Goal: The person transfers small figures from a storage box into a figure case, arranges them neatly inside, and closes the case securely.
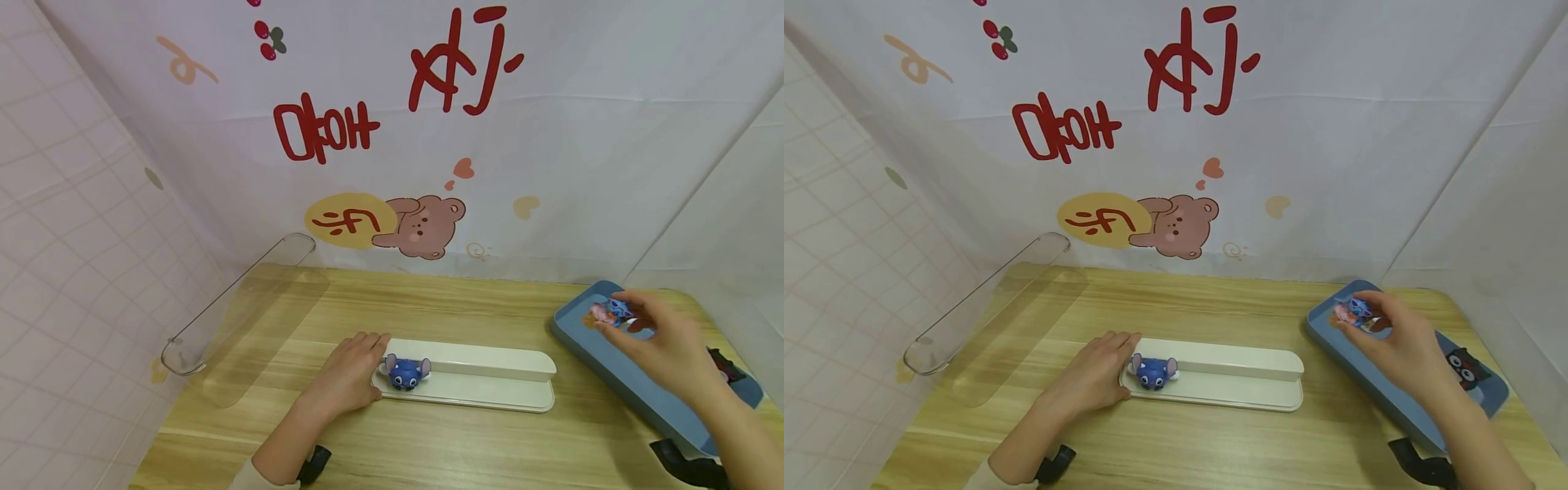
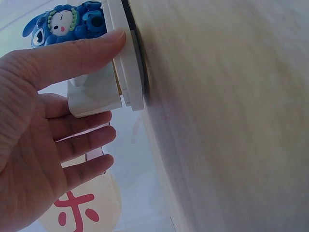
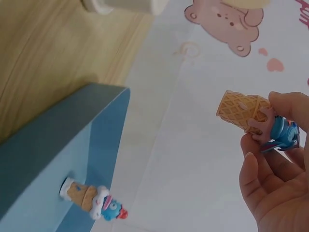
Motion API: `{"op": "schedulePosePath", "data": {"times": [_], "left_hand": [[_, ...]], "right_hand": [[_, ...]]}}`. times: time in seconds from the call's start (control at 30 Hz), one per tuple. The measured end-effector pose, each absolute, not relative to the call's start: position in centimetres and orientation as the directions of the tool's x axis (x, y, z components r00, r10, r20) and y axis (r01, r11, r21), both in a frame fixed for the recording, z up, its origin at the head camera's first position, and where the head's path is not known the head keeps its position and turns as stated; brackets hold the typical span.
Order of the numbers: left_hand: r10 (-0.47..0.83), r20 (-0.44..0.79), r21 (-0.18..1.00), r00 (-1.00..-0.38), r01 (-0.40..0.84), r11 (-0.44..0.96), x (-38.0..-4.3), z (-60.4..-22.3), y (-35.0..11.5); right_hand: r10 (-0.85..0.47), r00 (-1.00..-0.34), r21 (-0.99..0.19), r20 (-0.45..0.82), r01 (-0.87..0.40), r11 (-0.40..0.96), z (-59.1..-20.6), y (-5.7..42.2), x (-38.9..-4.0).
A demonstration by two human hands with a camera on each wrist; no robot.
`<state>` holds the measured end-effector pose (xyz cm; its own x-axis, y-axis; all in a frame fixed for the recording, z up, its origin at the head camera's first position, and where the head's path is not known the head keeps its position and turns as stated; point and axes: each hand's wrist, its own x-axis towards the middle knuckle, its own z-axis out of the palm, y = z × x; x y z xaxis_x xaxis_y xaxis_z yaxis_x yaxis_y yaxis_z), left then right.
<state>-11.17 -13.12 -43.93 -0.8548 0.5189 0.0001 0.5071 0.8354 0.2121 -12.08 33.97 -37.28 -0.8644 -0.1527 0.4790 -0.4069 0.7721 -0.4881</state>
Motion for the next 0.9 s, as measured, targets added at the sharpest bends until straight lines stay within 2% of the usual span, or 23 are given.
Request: {"op": "schedulePosePath", "data": {"times": [0.2,0.6,0.9], "left_hand": [[0.515,-0.012,0.217,-0.857,0.501,0.838,-11.2,-43.9,-13.1],[0.512,-0.007,0.222,-0.859,0.498,0.838,-11.1,-43.8,-13.1],[0.513,0.001,0.218,-0.858,0.501,0.837,-11.1,-43.9,-13.1]], "right_hand": [[-0.149,-0.865,-0.478,0.48,-0.4,0.782,-37.4,32.5,-11.3],[-0.215,-0.78,-0.402,0.587,-0.512,0.759,-37.6,29.4,-10.6],[-0.262,-0.774,-0.415,0.577,-0.554,0.722,-38.0,27.8,-10.3]]}}
